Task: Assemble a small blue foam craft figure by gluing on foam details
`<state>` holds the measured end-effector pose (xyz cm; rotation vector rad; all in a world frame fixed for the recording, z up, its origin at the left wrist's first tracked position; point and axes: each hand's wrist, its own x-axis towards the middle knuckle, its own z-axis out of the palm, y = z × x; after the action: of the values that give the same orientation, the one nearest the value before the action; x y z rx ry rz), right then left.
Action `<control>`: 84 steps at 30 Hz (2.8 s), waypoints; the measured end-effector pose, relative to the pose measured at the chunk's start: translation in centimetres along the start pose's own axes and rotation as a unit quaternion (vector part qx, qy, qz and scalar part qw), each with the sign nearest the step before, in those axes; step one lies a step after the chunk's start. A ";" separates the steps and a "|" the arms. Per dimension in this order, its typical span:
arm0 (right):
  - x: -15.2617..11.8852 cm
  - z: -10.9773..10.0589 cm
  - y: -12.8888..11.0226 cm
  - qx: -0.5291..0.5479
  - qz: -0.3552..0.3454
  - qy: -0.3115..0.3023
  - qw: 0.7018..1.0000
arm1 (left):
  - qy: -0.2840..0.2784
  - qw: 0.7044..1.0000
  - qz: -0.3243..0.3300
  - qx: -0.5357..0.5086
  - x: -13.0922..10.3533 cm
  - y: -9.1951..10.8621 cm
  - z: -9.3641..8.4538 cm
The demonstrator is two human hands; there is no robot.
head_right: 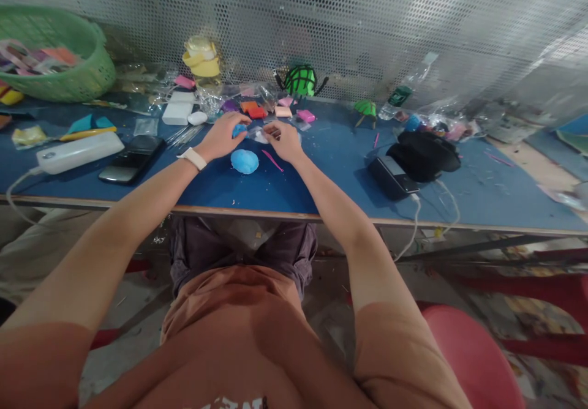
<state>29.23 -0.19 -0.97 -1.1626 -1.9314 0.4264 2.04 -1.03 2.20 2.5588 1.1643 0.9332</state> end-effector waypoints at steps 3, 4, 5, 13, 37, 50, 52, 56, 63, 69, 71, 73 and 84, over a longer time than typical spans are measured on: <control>-0.2 0.2 -0.8 0.017 -0.006 -0.019 1.000 | -0.022 1.000 0.008 -0.015 -0.1 0.4 0.0; -0.3 0.2 -0.9 0.011 -0.009 -0.022 1.000 | -0.029 0.999 0.009 -0.018 -0.1 0.5 0.0; -0.3 0.3 -1.0 0.003 -0.013 -0.022 1.000 | -0.033 0.999 0.010 -0.019 -0.1 0.5 -0.1; -0.2 0.3 -0.5 0.003 -0.040 -0.074 0.996 | -0.010 0.999 0.007 -0.033 -0.1 0.9 0.0; -0.8 0.9 -2.0 -0.092 -0.113 -0.033 0.989 | 0.015 0.995 0.003 -0.096 -0.4 1.3 0.1; -0.8 0.9 -1.9 -0.045 -0.113 0.000 0.993 | 0.062 0.986 -0.010 -0.152 -0.5 1.8 -0.1; -0.8 0.7 -1.9 -0.045 -0.108 -0.007 0.993 | 0.060 0.985 -0.009 -0.160 -0.5 1.8 -0.1; -0.8 0.5 -2.0 -0.046 -0.116 -0.006 0.992 | 0.064 0.980 -0.015 -0.186 -0.5 1.6 0.0; -0.7 0.5 -1.7 -0.038 -0.133 -0.007 0.990 | 0.086 0.976 -0.003 -0.201 -0.1 0.9 0.4; -0.6 0.4 -1.6 -0.031 -0.139 -0.007 0.990 | 0.093 0.972 0.017 -0.216 0.2 0.2 0.8; -0.6 0.3 -1.7 -0.034 -0.146 -0.007 0.989 | 0.086 0.973 0.018 -0.215 0.2 0.1 0.8; -0.6 0.3 -1.7 -0.034 -0.146 -0.011 0.989 | 0.078 0.974 0.024 -0.210 0.2 0.1 0.7; -0.6 1.3 -1.7 0.084 -0.067 0.029 0.994 | 0.090 0.971 0.034 -0.219 0.3 0.0 0.6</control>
<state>27.34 -1.40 -0.92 -0.9222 -1.8727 0.4674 2.53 -0.77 1.87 2.2029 0.7980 1.2961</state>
